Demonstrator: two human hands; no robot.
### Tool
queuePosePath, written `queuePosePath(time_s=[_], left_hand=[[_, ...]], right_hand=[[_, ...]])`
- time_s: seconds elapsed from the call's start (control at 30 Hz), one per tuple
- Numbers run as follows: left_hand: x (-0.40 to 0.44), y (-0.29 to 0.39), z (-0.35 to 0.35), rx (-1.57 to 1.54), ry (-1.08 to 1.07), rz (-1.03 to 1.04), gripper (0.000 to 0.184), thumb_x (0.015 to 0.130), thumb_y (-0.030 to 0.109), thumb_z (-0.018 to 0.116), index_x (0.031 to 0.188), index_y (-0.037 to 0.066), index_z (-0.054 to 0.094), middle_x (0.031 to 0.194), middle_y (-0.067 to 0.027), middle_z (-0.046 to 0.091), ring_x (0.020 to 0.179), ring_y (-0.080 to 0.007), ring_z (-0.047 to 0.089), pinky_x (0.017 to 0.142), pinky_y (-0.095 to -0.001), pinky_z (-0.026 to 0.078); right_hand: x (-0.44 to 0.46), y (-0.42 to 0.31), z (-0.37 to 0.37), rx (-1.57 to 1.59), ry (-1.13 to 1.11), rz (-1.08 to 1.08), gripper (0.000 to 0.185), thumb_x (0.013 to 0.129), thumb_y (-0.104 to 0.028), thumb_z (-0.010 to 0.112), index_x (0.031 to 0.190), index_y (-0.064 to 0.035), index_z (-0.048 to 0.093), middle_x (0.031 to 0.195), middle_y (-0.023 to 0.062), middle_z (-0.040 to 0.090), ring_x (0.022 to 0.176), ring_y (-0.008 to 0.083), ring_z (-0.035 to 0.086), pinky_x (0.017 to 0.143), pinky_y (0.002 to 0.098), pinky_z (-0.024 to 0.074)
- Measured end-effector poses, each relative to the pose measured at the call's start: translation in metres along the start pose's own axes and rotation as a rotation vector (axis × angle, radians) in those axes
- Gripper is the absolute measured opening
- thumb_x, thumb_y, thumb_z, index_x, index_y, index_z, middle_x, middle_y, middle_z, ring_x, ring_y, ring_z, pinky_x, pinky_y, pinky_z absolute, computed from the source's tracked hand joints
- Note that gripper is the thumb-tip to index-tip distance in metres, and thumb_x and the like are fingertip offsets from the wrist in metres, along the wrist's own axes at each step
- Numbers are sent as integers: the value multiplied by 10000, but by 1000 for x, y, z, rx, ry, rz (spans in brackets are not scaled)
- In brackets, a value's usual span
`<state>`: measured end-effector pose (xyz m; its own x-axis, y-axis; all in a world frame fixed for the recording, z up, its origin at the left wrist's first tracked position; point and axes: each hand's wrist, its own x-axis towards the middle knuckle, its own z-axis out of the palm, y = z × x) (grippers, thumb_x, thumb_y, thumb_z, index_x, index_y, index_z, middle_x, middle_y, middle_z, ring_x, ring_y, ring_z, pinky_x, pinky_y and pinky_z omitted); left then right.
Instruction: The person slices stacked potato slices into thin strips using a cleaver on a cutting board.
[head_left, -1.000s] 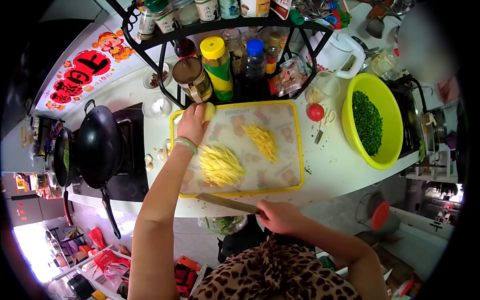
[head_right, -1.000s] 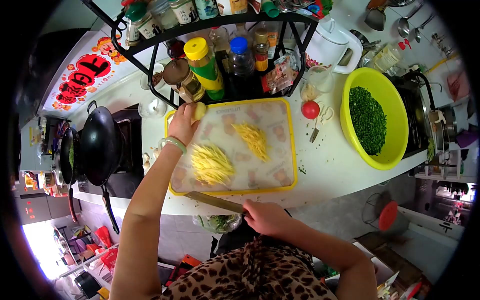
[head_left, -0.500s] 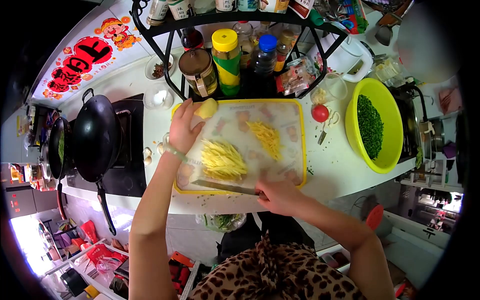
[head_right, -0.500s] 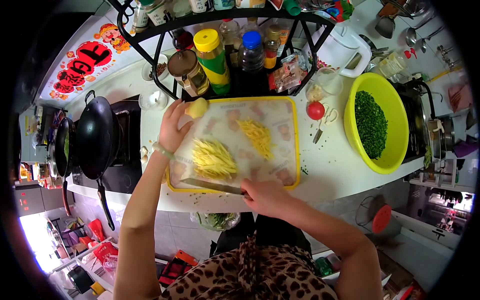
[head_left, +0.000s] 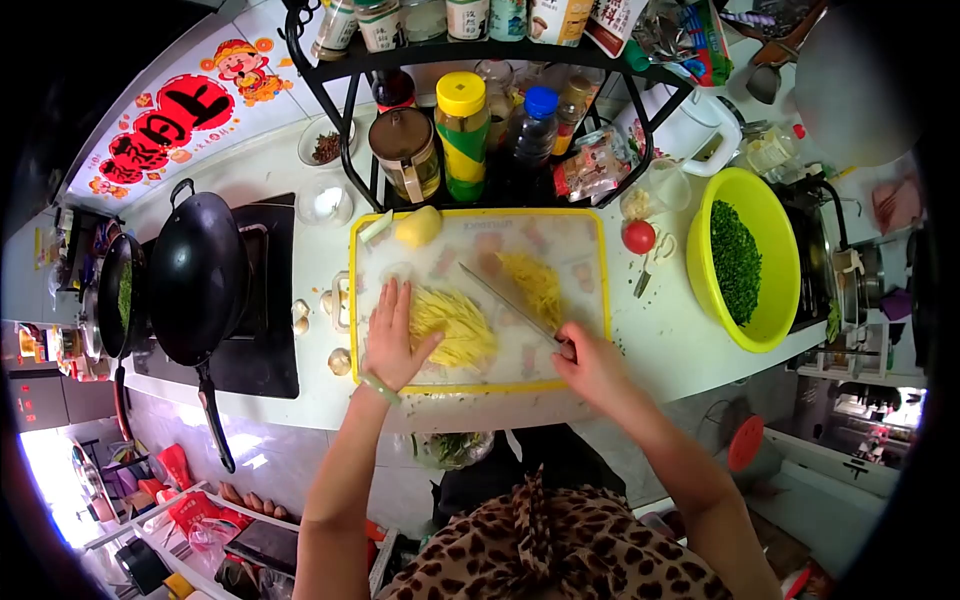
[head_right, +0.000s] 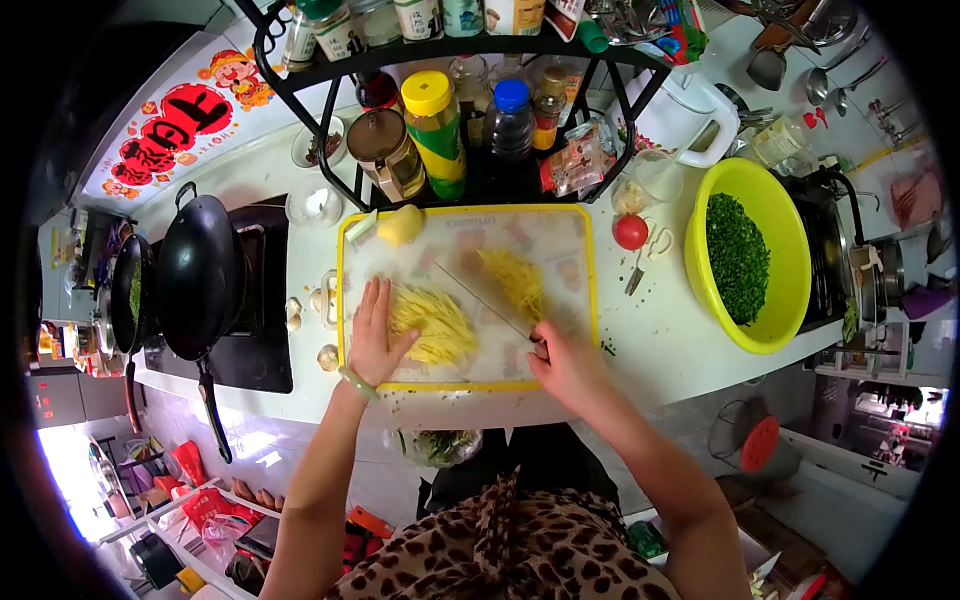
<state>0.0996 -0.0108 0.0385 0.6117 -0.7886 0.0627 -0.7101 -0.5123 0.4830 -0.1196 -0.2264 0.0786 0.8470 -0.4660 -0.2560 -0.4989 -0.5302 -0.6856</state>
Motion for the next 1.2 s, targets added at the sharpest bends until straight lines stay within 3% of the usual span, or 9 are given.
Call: queuePosePath(time_s=[0.13,0.2,0.53,0.7,0.77,0.83,0.97,1.07,1.2], left_hand=[[14,-1,14,-97,-11,-8,689,870,323,609,1413,15,321,1453,-227,320,1348,-384,298,1094,-487,258],[14,1,17,-171,50,19,541,895,198,573,1378,28,400,1425,-190,385,1324,-348,351,1086,-404,300],[-1,11,19,-448,-28,-29,559,870,195,612,1363,20,413,1424,-206,378,1304,-356,371,1074,-380,328],[-8,12,0,-119,31,80,702,811,303,673,1397,55,376,1500,-202,237,1372,-373,253,1096,-523,230],[-6,23,-20,-81,-76,88,755,788,353,679,1424,108,354,1528,-172,180,1411,-339,179,1105,-564,165],[7,35,-40,205,-486,304,821,770,394,689,1457,169,300,1544,-139,148,1431,-309,125,1124,-543,138],[31,22,-36,476,-634,663,931,746,540,653,1490,236,184,1558,-103,114,1444,-282,69,1134,-532,117],[54,21,-31,521,-800,686,926,759,571,618,1493,234,166,1561,-100,105,1446,-278,65,1136,-525,115],[65,20,-27,529,-811,743,922,762,574,615,1492,220,175,1554,-100,135,1442,-279,96,1137,-513,126]], right_hand=[[8,-9,8,-18,-33,30,258,812,-169,651,998,-59,510,733,94,603,692,301,619,607,394,480],[10,-10,14,-47,-43,36,259,811,-174,650,1002,-62,516,742,96,611,697,296,624,611,389,484],[19,-28,38,-5,-34,-54,232,814,-183,634,988,-76,524,760,83,639,723,283,640,638,393,494],[25,-29,28,-39,-19,-75,241,806,-188,651,980,-75,528,721,64,623,703,259,638,606,377,489],[25,-20,27,35,-22,-35,259,796,-184,661,981,-63,526,699,67,605,672,252,625,596,365,479],[26,-16,23,51,-49,20,258,806,-190,647,994,-66,522,749,84,630,707,285,633,616,393,483],[23,-11,21,114,-87,123,281,814,-219,644,1016,-66,520,813,111,657,758,311,644,648,409,487],[18,-11,19,123,-70,134,287,815,-228,647,1015,-62,526,814,122,655,769,301,646,664,400,489],[9,-5,22,150,-24,139,291,808,-234,658,1006,-60,534,800,118,651,749,296,643,659,400,491]])
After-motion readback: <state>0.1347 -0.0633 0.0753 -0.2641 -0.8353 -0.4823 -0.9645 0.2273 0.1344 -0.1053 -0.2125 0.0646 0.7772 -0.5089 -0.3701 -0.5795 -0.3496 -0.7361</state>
